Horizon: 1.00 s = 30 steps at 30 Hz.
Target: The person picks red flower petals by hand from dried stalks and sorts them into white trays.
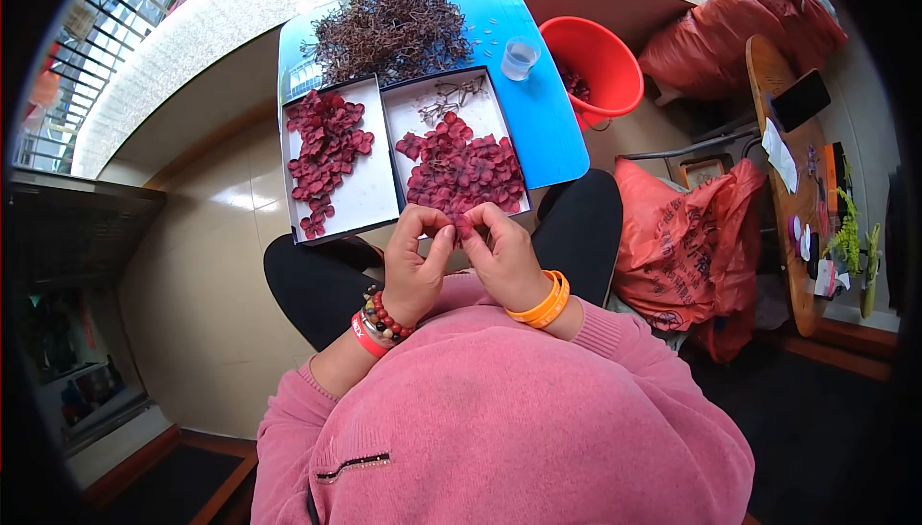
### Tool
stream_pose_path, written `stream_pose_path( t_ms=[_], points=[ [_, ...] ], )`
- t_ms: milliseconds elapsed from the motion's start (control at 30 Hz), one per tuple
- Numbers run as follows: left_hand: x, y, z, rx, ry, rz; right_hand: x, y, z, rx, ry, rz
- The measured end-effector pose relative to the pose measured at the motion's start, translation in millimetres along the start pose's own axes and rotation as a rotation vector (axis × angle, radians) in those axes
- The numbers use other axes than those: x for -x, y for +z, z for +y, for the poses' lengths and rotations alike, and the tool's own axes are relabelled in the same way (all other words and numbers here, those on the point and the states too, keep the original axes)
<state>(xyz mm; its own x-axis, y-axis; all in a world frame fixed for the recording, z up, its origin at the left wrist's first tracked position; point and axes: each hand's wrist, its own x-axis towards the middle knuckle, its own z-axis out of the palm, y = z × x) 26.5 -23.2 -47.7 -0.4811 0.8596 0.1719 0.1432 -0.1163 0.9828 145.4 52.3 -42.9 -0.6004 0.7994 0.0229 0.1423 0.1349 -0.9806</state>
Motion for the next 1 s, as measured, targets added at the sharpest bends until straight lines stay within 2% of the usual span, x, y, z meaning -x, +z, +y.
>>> stream_pose_path(
  t_ms=[100,300,400,533,633,700,800,1000],
  points=[
    [3,0,-2,0.087,-0.129,-0.027,0,-1,-1,-0.118,0.111,-0.004],
    [-1,0,-1,-0.067,-0.048,-0.064,-2,-5,9,-0.264,0.244,-0.074],
    [-2,0,-3,-0.061,-0.093,-0.075,-3,-6,8,-0.348,0.305,-0.094],
    [-5,-1,2,-0.281,0.053,-0.102,-3,-8,2,-0.551,0.371,-0.136],
    [-9,0,2,-0.446,0.229,-0.098,-7,-14,0,-0.888,0.527,-0.145],
    [-9,1,3,-0.518,0.309,-0.1,-7,-14,-1,-0.883,0.563,-0.177],
    [-8,5,4,-0.494,0.33,-0.076,-6,-13,-3,-0.905,0.589,-0.159],
    [0,5,14,-0.329,0.211,-0.046,-5,-18,-2,-0.955,0.607,-0.18]
  ],
)
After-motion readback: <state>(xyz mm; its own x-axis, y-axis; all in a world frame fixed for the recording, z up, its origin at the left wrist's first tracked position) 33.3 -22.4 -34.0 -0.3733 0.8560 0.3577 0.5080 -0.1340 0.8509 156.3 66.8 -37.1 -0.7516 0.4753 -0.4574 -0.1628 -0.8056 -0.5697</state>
